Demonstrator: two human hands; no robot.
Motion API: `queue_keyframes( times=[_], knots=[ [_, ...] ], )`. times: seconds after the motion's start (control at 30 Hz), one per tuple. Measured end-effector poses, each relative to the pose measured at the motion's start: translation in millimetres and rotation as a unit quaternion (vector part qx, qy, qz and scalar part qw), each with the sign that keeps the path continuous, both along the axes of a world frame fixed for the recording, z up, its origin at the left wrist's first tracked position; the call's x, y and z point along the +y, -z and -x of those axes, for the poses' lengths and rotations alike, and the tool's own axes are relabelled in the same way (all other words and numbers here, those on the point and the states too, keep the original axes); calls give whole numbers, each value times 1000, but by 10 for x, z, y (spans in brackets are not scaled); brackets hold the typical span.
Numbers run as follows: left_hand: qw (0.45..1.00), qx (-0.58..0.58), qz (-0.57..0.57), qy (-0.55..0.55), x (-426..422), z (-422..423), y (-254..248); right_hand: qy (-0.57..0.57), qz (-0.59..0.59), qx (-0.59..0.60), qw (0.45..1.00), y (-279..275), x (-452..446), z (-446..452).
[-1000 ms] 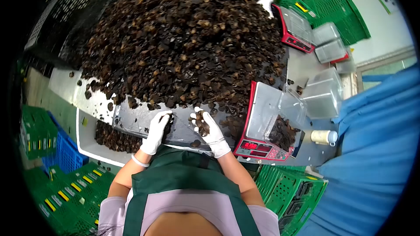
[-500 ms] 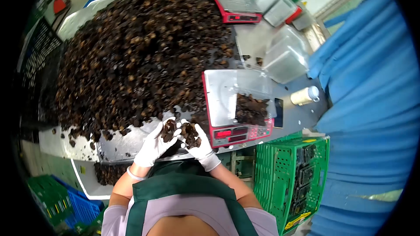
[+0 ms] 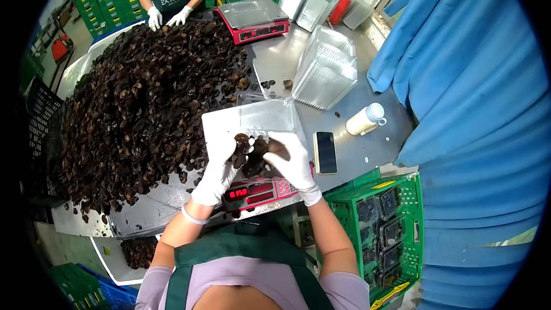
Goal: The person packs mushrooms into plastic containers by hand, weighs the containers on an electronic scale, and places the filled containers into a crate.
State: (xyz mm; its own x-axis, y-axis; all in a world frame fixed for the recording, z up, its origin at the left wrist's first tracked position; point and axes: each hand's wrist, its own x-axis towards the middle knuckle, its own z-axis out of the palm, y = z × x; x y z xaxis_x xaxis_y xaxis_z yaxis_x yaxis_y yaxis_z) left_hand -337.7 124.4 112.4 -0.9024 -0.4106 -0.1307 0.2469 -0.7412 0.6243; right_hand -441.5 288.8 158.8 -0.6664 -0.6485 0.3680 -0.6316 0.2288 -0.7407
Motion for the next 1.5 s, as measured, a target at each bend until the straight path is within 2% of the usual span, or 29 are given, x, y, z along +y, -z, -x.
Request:
queue_keyframes(
  times=[0.03,0.07,0.1,0.13,0.27,0.33,0.37,0.43,0.47,0.5,0.57,0.63,0.7,0.73,0.77,0.83,0.9,0.93,0.97,1.0,1.07,1.17,1.2,1.23,1.3,1.37,1.4,1.43,1.5],
  knots=[
    [998,9,57,-37,28,95,76,-33,-33,85,995,2,13,47],
    [997,9,59,-39,31,150,148,-46,-86,91,991,47,27,53],
    [986,-22,157,-44,20,202,122,-59,-122,89,987,86,41,65],
    [965,-54,253,-48,26,240,91,-66,-104,97,988,120,71,91],
    [971,-65,218,-70,165,302,-80,-48,-23,86,995,112,187,222],
    [911,-115,373,-132,197,318,-152,-32,13,98,995,8,139,255],
    [909,-118,376,-134,204,331,-217,-25,25,109,993,-42,97,272],
    [759,-147,617,-147,226,331,-441,-19,40,109,993,-118,23,300],
    [684,-142,692,-185,251,291,-610,-10,51,111,992,-137,-11,325],
    [683,-146,691,-184,242,298,-584,-9,74,114,991,-135,-18,361],
    [729,-92,652,-185,233,304,-431,24,72,123,989,-158,31,379],
    [804,-112,558,-173,213,274,-444,42,81,100,991,-132,120,390],
    [890,-107,418,-145,133,303,-256,66,87,73,991,-1,221,422],
    [897,-98,408,-142,138,306,-201,75,92,43,992,38,265,406],
    [878,-96,455,-118,128,301,-151,83,101,2,992,69,311,374],
    [890,-80,436,-101,132,272,-230,100,110,-39,988,162,395,338],
    [925,-58,344,-149,23,227,-262,98,108,-29,989,219,490,306],
    [926,-102,325,-162,-69,109,-495,104,112,-45,987,232,549,284],
    [939,-70,271,-199,-179,11,-531,107,117,-59,986,232,600,266],
    [899,-118,348,-239,-377,-122,-403,115,108,-46,986,233,653,238],
    [914,-102,275,-281,-632,-461,-270,128,80,-54,987,234,777,171],
    [844,-237,335,-345,-851,-1033,156,158,55,-84,982,260,875,17],
    [832,-258,336,-358,-882,-1178,410,167,61,-132,975,291,898,-25],
    [835,-249,338,-356,-869,-1308,626,174,65,-181,966,315,902,-36],
    [843,-277,335,-316,-706,-1484,703,170,25,-168,971,252,807,-28],
    [853,-321,308,-272,-688,-1611,951,90,-12,-141,986,-4,493,-24],
    [821,-329,375,-278,-680,-1610,983,56,-42,-65,995,-83,321,-17],
    [822,-327,372,-281,-679,-1595,981,20,-70,12,997,-126,125,-8],
    [708,-312,586,-241,-698,-1562,943,-56,-33,82,995,-119,-267,-5]
  ],
)
